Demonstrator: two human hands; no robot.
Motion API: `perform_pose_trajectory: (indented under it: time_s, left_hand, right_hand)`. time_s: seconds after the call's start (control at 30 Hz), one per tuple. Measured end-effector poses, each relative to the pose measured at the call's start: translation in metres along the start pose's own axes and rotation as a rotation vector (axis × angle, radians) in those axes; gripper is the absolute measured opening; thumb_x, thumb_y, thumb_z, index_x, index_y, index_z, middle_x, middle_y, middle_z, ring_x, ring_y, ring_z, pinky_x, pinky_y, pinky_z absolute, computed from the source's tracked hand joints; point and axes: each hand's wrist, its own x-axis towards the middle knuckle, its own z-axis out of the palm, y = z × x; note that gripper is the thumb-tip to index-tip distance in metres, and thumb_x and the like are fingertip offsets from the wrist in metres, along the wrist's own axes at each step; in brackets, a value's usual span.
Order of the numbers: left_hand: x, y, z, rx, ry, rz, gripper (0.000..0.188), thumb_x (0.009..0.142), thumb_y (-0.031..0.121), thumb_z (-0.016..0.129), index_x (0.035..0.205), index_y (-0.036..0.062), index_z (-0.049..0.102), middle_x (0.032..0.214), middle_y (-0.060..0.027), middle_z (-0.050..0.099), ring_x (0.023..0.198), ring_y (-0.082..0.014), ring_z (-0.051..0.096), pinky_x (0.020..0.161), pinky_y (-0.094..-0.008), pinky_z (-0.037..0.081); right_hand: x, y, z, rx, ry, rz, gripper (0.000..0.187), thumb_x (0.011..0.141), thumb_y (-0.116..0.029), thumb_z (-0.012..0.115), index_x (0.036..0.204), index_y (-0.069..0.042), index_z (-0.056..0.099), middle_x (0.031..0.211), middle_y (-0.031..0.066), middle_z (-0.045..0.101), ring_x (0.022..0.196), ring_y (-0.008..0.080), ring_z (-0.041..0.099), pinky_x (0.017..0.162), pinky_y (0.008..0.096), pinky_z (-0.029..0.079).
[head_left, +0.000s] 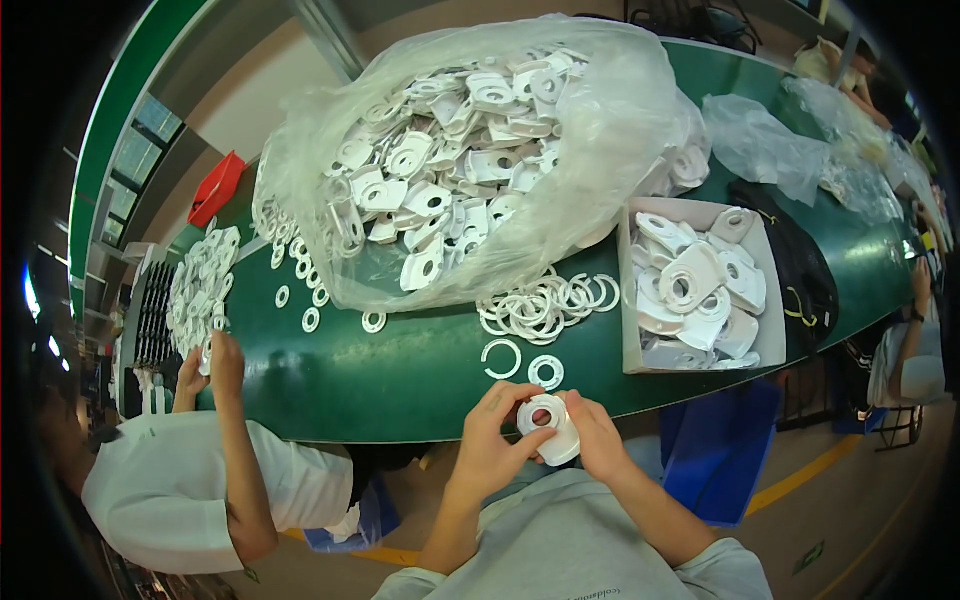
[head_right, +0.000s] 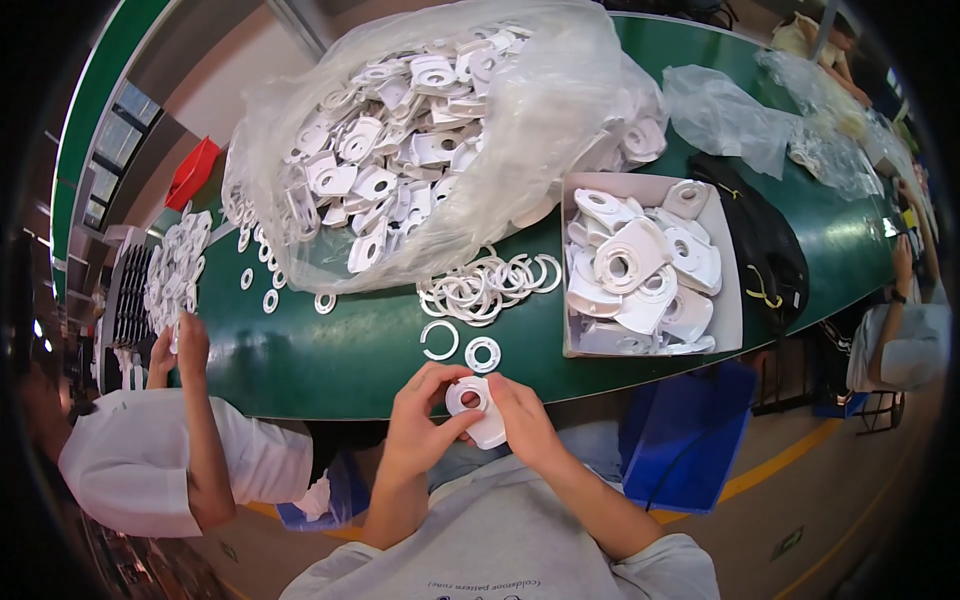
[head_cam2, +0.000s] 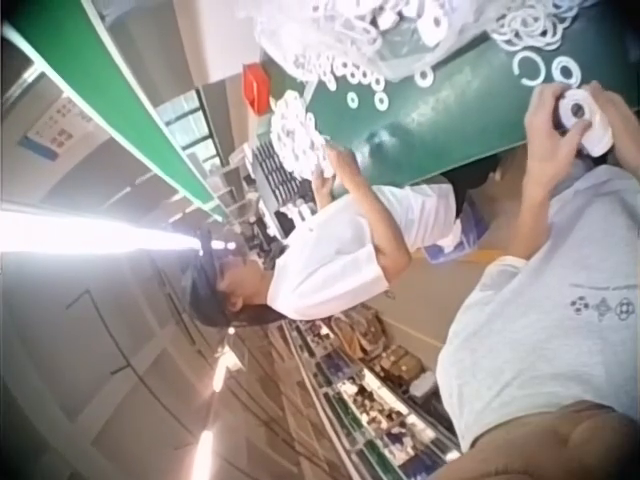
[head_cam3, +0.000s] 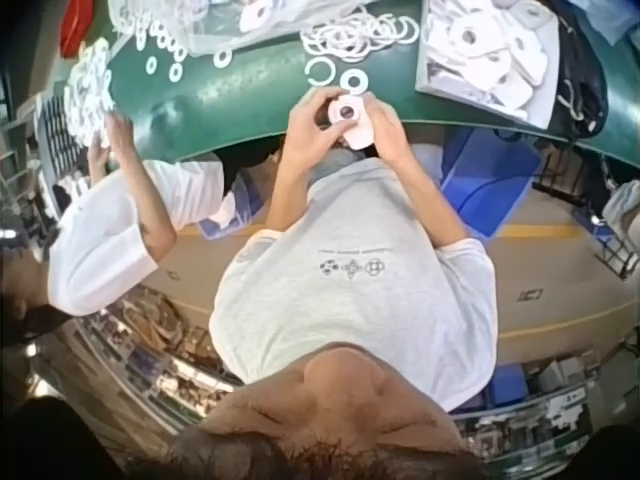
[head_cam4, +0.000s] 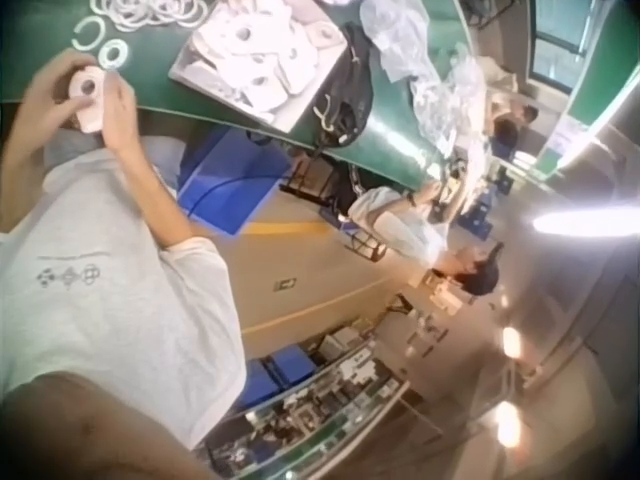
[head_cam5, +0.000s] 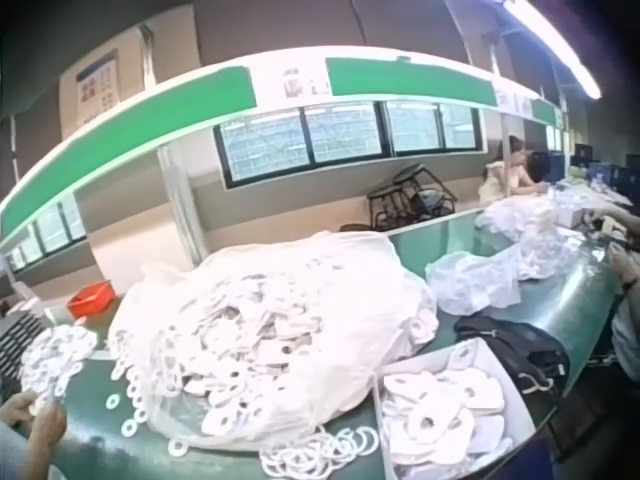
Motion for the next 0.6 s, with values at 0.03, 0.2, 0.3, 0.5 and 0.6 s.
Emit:
perform_pose_trajectory:
  time_s: [0.03,0.2,0.3,0.5,0.6]
  left_hand:
    - [0.0,-0.004,-0.006,-0.136,-0.07,0.0,0.037,0.076,-0.01,0.063,0.113,-0.0045,0.058,0.099,-0.0068,0.057,0.088,-0.0151,0.06,0.073,-0.0253,0.051]
    - [0.0,-0.009,-0.022,-0.388,0.041,-0.104,0.027,0.086,-0.006,0.052,0.112,-0.005,0.06,0.092,-0.0116,0.065,0.071,-0.0131,0.061,0.063,-0.0228,0.05]
    - [0.006,-0.025,-0.032,-0.163,0.122,-0.013,0.023,0.087,-0.004,0.053,0.109,-0.0044,0.061,0.087,-0.0093,0.065,0.069,-0.0115,0.06,0.061,-0.0215,0.048]
    - [0.01,-0.039,-0.03,-0.024,0.259,-0.005,0.015,0.084,-0.002,0.061,0.098,-0.0024,0.066,0.082,-0.0053,0.065,0.068,-0.0083,0.058,0.06,-0.0198,0.044]
    - [0.016,-0.03,-0.022,0.156,0.261,0.07,0.017,0.078,-0.003,0.065,0.095,-0.0006,0.067,0.077,-0.0051,0.063,0.063,-0.0078,0.054,0.055,-0.0202,0.041]
  right_hand:
    - [-0.004,-0.006,0.001,-0.005,0.019,-0.014,0.04,0.102,-0.032,0.033,0.104,0.001,0.055,0.089,0.0105,0.064,0.066,0.0163,0.064,0.056,0.027,0.051]
    - [-0.028,-0.048,-0.002,-0.08,-0.05,0.115,0.026,0.097,-0.017,0.047,0.116,0.001,0.051,0.096,0.0117,0.063,0.076,0.0195,0.067,0.065,0.0295,0.055]
    - [-0.049,-0.09,-0.017,-0.134,0.172,-0.158,0.032,0.091,-0.009,0.054,0.121,0.001,0.048,0.098,0.0138,0.062,0.081,0.0231,0.067,0.071,0.0335,0.056]
    - [-0.022,-0.19,-0.088,-1.339,0.657,-0.76,0.028,0.086,-0.007,0.059,0.111,0.005,0.061,0.101,0.0166,0.066,0.092,0.0229,0.062,0.086,0.0318,0.045]
    - [0.001,-0.212,-0.104,-1.37,0.585,-0.685,0.03,0.082,-0.007,0.064,0.11,0.004,0.061,0.104,0.0161,0.065,0.098,0.0278,0.062,0.088,0.0326,0.045]
